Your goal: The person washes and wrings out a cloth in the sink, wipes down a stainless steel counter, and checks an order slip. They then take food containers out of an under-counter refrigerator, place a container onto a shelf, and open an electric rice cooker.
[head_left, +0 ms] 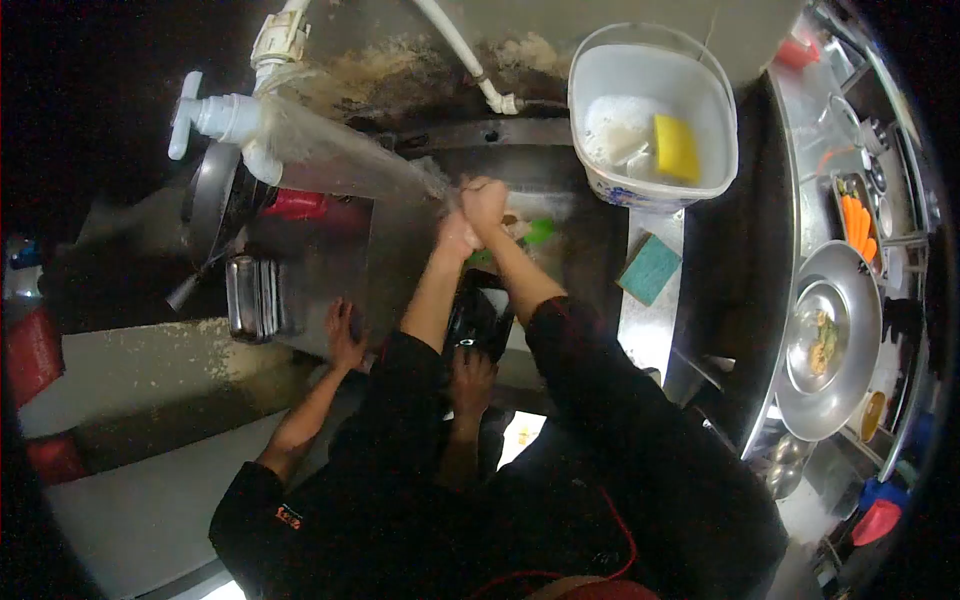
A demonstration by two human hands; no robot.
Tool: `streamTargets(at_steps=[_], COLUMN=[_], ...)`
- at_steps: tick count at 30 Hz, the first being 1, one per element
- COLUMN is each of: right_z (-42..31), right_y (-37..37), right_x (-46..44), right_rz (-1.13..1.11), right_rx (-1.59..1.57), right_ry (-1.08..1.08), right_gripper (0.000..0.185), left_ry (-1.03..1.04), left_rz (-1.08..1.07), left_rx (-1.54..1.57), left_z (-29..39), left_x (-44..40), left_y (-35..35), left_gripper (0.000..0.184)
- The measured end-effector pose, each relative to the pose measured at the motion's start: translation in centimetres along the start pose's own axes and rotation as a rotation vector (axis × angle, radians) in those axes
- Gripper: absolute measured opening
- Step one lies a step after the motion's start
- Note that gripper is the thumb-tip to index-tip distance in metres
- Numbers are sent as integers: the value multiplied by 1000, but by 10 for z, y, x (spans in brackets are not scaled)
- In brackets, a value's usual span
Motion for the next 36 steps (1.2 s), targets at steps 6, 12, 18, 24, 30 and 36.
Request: streamTargets(at_steps=[6,12,18,24,30,36], right_z=[-6,2,37,-25,0,8], right_y=[10,-1,-18,13,-15,10], right_x=[26,-46,-23,32,-5,20], right_rz=[-126,-489,-891,-182,-58,-377], right_rx=[111,-161,-738,8,-20,322], right_ry=[-563,-366,-72,-353,-14,-525], right_gripper=[32,35,20,13,25,27], left_ry=[-198,97,377,-19,13,228], left_rz=[9,-18,197,-531,58,425], left_rx=[-6,-949,-596,91,-171,-235], left_z=[24,37,70,20,7,42], left_x=[-29,40,59,-11,-8,-4], left_y=[-57,47,71,-14,3,-11], left_gripper=[39,39,41,32,25,38])
Point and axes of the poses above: each hand's wrist, its own x-axis away from the middle knuckle, its own y-axis out of the palm, z = x × y, the point moved 3 cm from there along -x, towards the middle knuckle, and after that the axes turned 14 degrees about x, right-handed, at the moved point
